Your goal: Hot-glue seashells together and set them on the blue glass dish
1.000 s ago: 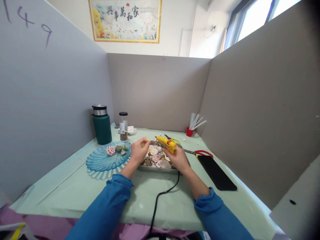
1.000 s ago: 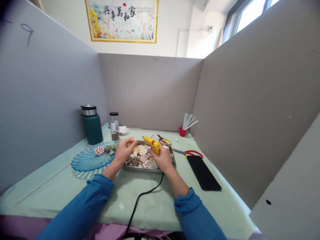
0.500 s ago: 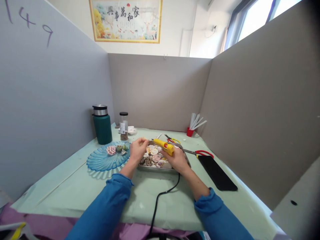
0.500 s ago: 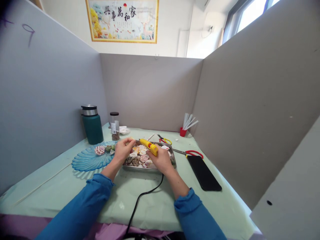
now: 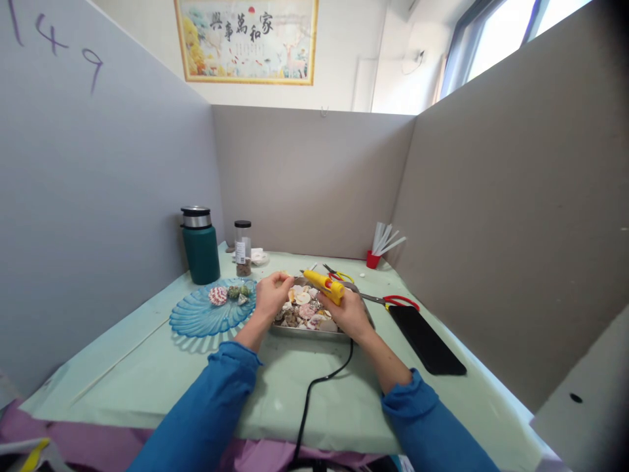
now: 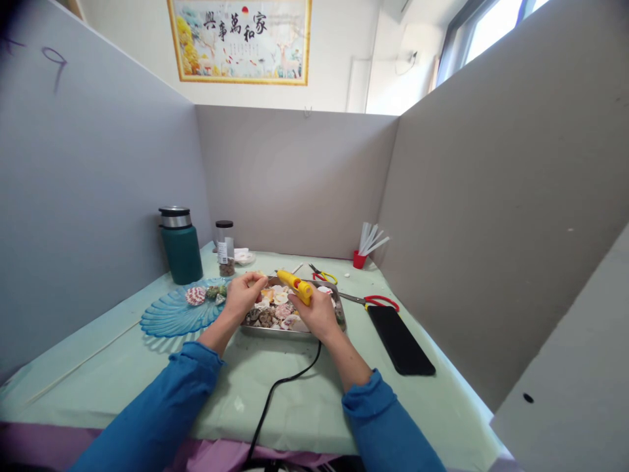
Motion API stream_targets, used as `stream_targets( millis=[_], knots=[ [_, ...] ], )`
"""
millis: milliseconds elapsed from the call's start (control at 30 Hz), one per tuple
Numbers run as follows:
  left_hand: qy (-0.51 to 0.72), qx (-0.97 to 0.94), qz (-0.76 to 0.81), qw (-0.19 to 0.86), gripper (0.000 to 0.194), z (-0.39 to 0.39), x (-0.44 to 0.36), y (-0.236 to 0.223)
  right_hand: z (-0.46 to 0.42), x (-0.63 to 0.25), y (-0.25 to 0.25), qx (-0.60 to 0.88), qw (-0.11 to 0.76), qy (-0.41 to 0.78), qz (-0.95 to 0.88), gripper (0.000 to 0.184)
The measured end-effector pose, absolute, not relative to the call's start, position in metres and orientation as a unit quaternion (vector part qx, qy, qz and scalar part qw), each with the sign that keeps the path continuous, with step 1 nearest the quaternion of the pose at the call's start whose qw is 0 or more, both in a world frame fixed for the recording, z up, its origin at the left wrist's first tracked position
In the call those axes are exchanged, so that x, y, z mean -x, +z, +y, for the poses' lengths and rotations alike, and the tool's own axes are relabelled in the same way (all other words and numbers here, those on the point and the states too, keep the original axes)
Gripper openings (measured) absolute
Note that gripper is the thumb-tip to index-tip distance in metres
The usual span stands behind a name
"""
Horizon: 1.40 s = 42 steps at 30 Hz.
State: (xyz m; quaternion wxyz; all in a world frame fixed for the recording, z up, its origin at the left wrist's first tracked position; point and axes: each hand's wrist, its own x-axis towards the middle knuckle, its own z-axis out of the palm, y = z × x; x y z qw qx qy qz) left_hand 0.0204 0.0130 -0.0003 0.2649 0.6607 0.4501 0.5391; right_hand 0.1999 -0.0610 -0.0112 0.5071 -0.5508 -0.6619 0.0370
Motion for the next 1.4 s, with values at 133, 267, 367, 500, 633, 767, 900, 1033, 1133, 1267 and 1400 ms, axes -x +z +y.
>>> stream_targets(
  millis=[133,267,367,500,633,767,900,1033,1133,1267,1400],
  knots=[
    [0.543,-0.657,0.452,0.264,0.018,0.0141,-0.0199,-0.0006,-0.0665,-0.1971,-0.0060,0.540,0.488,0.048,-0.684,0.025],
    [0.542,-0.658,0.461,0.246,0.021,0.0149,-0.0197,-0.0009,-0.0664,-0.1965,-0.0061,0.543,0.498,0.049,-0.675,0.025],
    [0.537,-0.663,0.469,0.226,0.021,0.0140,-0.0198,0.0002,-0.0627,-0.1980,-0.0094,0.546,0.517,0.046,-0.658,0.029],
    [0.530,-0.687,0.467,0.169,0.020,0.0102,-0.0204,0.0027,-0.0591,-0.1997,-0.0120,0.553,0.533,0.041,-0.639,0.032],
    [0.537,-0.716,0.437,0.085,0.018,0.0066,-0.0208,0.0027,-0.0610,-0.1991,-0.0103,0.551,0.511,0.045,-0.659,0.029],
    [0.540,-0.735,0.410,0.029,0.017,0.0066,-0.0208,-0.0001,-0.0633,-0.1976,-0.0080,0.551,0.495,0.042,-0.670,0.027],
    [0.540,-0.745,0.392,-0.009,0.015,0.0070,-0.0204,-0.0016,-0.0628,-0.1977,-0.0069,0.564,0.517,0.039,-0.643,0.030],
    [0.521,-0.756,0.393,-0.051,0.017,0.0058,-0.0190,-0.0015,-0.0630,-0.1981,-0.0068,0.564,0.499,0.038,-0.657,0.027],
    [0.510,-0.759,0.398,-0.072,0.017,0.0050,-0.0184,-0.0019,-0.0643,-0.1975,-0.0069,0.557,0.496,0.046,-0.665,0.026],
    [0.529,-0.746,0.402,-0.045,0.016,0.0059,-0.0188,-0.0013,-0.0668,-0.1962,-0.0057,0.542,0.494,0.068,-0.677,0.025],
    [0.547,-0.721,0.425,0.016,0.015,0.0077,-0.0196,0.0005,-0.0661,-0.1968,-0.0064,0.543,0.497,0.066,-0.674,0.024]
  ],
)
